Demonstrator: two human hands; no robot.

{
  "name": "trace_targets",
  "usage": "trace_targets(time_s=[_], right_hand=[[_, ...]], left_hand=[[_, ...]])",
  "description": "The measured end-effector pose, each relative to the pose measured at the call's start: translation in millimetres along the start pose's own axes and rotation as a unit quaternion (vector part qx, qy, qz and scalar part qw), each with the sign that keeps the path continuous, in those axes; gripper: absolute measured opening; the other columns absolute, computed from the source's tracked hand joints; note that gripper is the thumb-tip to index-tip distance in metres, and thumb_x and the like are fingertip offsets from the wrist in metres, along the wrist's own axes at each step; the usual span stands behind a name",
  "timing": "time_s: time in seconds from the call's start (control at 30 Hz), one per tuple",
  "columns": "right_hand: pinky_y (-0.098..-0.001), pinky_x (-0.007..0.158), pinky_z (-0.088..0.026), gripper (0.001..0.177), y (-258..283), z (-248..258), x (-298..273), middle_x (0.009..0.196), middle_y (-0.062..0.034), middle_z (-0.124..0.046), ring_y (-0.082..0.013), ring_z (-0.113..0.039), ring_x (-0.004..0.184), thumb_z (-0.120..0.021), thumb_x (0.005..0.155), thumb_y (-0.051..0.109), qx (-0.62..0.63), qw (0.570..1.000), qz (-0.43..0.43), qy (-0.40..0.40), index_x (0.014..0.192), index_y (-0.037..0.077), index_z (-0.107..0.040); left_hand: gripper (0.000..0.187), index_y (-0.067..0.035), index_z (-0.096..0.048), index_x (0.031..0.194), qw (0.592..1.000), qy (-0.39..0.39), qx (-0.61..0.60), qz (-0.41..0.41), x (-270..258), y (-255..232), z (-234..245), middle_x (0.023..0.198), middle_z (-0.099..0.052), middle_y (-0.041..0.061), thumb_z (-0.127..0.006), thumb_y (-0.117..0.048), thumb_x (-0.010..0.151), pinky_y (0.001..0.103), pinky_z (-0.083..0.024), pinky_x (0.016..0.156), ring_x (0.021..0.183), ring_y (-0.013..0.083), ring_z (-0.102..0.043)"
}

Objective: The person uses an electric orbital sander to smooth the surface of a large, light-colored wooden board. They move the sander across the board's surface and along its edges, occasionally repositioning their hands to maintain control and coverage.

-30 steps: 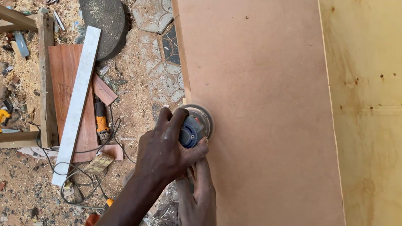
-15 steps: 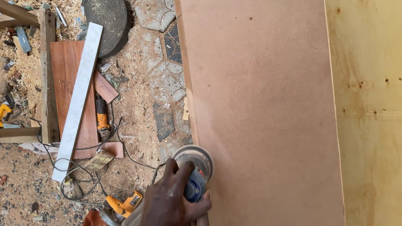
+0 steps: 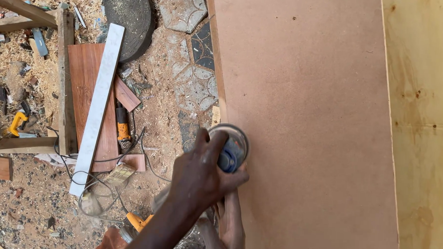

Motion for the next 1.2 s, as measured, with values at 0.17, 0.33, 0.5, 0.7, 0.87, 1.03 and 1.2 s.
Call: trace_targets(time_s=[0.17, 0.33, 0.5, 0.7, 0.87, 1.03, 1.2], right_hand=[[-0.0598, 0.145, -0.038, 0.089, 72, -6, 127, 0.199, -0.0293, -0.040, -0.0474, -0.045, 0.182, -0.067, 0.108, 0.019, -0.062, 0.996, 0.060, -0.035, 0.188, -0.003, -0.034], [-0.0496, 0.140, -0.050, 0.066, 91, 91, 217, 0.184, -0.0299, -0.060, -0.0410, -0.063, 0.170, -0.056, 0.116, 0.014, -0.107, 0.966, 0.185, -0.148, 0.179, -0.006, -0.048], [-0.0489, 0.145, -0.050, 0.053, 99, 97, 261, 0.179, -0.0280, -0.065, -0.0403, -0.063, 0.171, -0.043, 0.130, 0.020, -0.294, 0.921, 0.253, 0.029, 0.174, -0.007, -0.057], [-0.0536, 0.148, -0.043, 0.068, 73, 108, 282, 0.181, -0.0243, -0.066, -0.0399, -0.056, 0.177, -0.025, 0.136, 0.038, -0.509, 0.763, 0.351, 0.190, 0.175, -0.004, -0.062], [-0.0563, 0.150, -0.046, 0.065, 71, 110, 283, 0.180, -0.0259, -0.066, -0.0422, -0.057, 0.176, -0.024, 0.137, 0.030, -0.513, 0.743, 0.402, 0.151, 0.175, -0.008, -0.061], [-0.0571, 0.152, -0.040, 0.065, 72, 110, 291, 0.181, -0.0225, -0.066, -0.0432, -0.051, 0.181, -0.025, 0.138, 0.033, -0.523, 0.754, 0.397, 0.026, 0.176, -0.005, -0.061], [-0.0579, 0.152, -0.035, 0.064, 68, 108, 295, 0.186, -0.0182, -0.063, -0.0398, -0.047, 0.183, -0.028, 0.137, 0.034, -0.581, 0.717, 0.385, 0.017, 0.179, 0.001, -0.062]], left_hand=[[0.070, -0.021, -0.067, 0.132, 0.996, -0.073, 0.029, -0.044, 112, -12, 47, 0.118, -0.070, 0.020, -0.092, -0.067, 0.085, 0.073, -0.060, 0.063, 0.083, 0.0570, -0.078], [0.080, -0.019, -0.068, 0.143, 0.993, -0.069, 0.057, -0.073, 151, 5, 73, 0.125, -0.070, 0.022, -0.085, -0.073, 0.086, 0.074, -0.057, 0.069, 0.090, 0.0593, -0.076], [0.075, -0.012, -0.065, 0.138, 0.993, -0.030, 0.035, -0.111, 82, -7, 53, 0.117, -0.066, 0.020, -0.092, -0.066, 0.093, 0.061, -0.062, 0.056, 0.078, 0.0432, -0.076], [0.069, -0.026, -0.065, 0.131, 0.996, 0.089, 0.000, -0.026, -53, -20, -13, 0.128, -0.061, 0.014, -0.097, -0.059, 0.079, 0.071, -0.062, 0.052, 0.084, 0.0512, -0.077], [0.063, -0.026, -0.069, 0.124, 0.995, 0.093, -0.002, 0.029, -104, -21, -57, 0.120, -0.060, 0.012, -0.093, -0.058, 0.075, 0.062, -0.070, 0.058, 0.095, 0.0436, -0.077], [0.060, -0.026, -0.069, 0.125, 0.993, 0.032, -0.017, 0.115, -37, -12, -9, 0.133, -0.060, 0.007, -0.093, -0.053, 0.077, 0.072, -0.068, 0.063, 0.093, 0.0471, -0.080], [0.064, -0.019, -0.068, 0.129, 0.999, -0.041, 0.019, 0.020, 65, -17, 32, 0.130, -0.056, 0.014, -0.097, -0.055, 0.084, 0.070, -0.065, 0.055, 0.083, 0.0489, -0.079]])
Point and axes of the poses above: each hand's wrist, its own x-axis towards the middle knuckle, its own z-axis out of the back of the hand, y = z × x, the point moved 5 cm from there along x, towards the middle knuckle
